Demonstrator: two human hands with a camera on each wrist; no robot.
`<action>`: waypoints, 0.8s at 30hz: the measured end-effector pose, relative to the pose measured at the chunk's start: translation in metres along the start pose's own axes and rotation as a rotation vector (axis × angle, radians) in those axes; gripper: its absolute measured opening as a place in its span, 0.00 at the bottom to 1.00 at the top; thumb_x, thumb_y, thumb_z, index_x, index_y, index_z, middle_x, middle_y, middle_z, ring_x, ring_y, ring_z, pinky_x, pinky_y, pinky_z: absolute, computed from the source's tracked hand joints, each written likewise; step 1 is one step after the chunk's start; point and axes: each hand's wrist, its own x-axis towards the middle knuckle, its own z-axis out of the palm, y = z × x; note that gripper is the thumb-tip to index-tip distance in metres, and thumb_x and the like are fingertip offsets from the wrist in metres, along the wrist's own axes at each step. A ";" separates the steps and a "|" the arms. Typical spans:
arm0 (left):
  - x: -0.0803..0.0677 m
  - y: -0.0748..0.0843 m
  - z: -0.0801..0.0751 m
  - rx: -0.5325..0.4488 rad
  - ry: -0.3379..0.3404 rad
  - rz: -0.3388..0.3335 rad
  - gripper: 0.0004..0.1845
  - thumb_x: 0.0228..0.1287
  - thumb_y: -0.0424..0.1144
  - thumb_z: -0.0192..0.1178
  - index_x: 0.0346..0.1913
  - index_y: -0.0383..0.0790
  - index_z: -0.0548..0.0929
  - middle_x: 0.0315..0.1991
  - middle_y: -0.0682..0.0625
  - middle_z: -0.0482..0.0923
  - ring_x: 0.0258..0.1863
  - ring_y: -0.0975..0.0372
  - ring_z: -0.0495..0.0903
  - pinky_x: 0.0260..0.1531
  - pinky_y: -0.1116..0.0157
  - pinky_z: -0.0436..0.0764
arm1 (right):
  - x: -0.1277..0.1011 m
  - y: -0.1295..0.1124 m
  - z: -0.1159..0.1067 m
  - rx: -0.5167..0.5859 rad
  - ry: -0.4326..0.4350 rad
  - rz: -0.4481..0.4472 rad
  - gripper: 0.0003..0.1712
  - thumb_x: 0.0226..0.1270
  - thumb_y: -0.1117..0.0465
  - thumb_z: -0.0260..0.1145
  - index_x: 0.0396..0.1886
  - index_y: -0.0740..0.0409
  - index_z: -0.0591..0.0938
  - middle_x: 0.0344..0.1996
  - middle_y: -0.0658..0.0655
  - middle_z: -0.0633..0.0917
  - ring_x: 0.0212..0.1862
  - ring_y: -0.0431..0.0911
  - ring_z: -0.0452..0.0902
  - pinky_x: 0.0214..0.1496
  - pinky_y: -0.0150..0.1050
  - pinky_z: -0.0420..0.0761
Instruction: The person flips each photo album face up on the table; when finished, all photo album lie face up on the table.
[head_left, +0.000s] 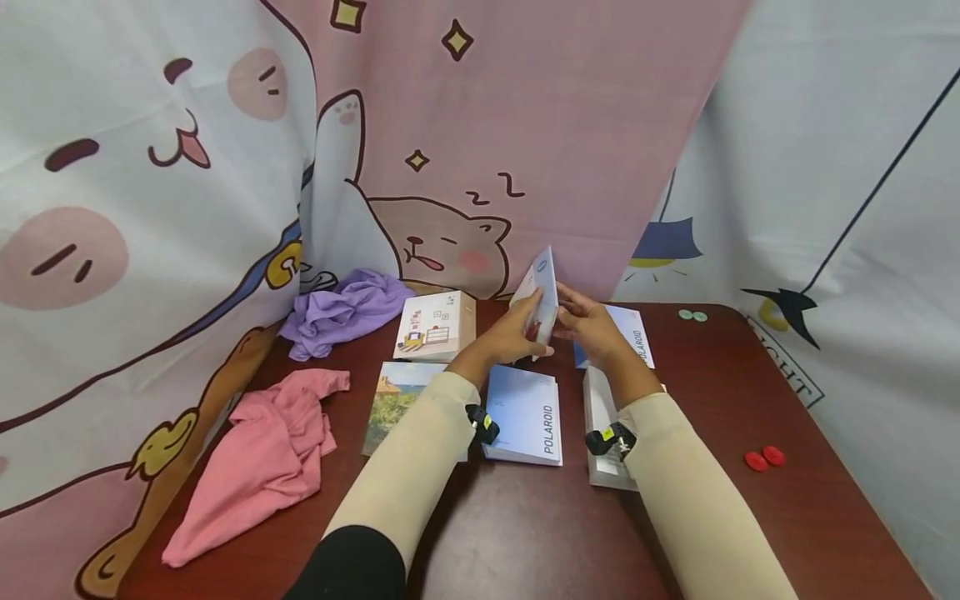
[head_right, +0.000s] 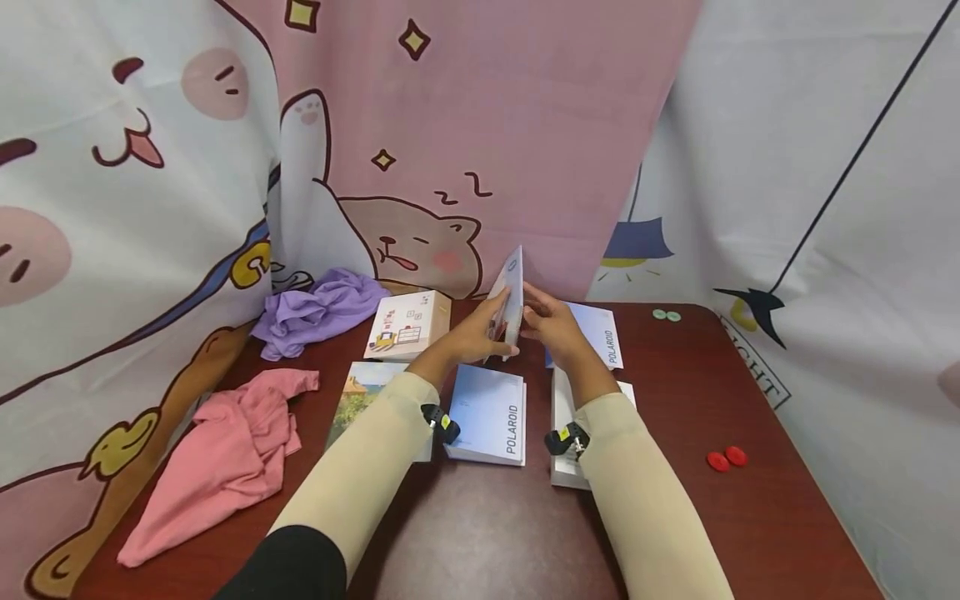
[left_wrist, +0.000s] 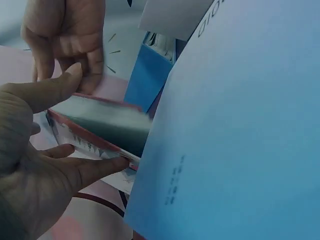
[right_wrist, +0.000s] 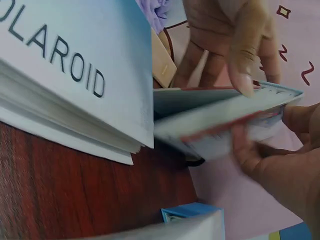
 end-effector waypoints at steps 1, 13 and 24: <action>0.000 0.000 0.000 0.004 0.007 -0.003 0.66 0.65 0.36 0.79 0.92 0.49 0.40 0.91 0.40 0.44 0.90 0.46 0.50 0.88 0.46 0.57 | 0.000 0.000 0.001 -0.011 -0.007 0.016 0.35 0.90 0.64 0.52 0.90 0.44 0.60 0.85 0.68 0.64 0.80 0.58 0.70 0.81 0.66 0.72; -0.002 -0.004 0.002 -0.351 0.052 -0.029 0.68 0.63 0.26 0.77 0.92 0.52 0.38 0.91 0.41 0.40 0.87 0.42 0.59 0.79 0.47 0.73 | 0.003 0.006 0.012 -0.182 -0.104 0.077 0.43 0.87 0.54 0.61 0.90 0.24 0.52 0.90 0.58 0.57 0.77 0.69 0.69 0.74 0.73 0.75; -0.012 -0.022 -0.012 -0.428 0.099 -0.074 0.67 0.65 0.30 0.77 0.91 0.63 0.39 0.91 0.42 0.47 0.81 0.40 0.69 0.73 0.45 0.80 | 0.007 0.015 0.015 -0.340 -0.109 0.162 0.34 0.90 0.58 0.57 0.89 0.47 0.63 0.84 0.73 0.64 0.82 0.66 0.66 0.81 0.65 0.71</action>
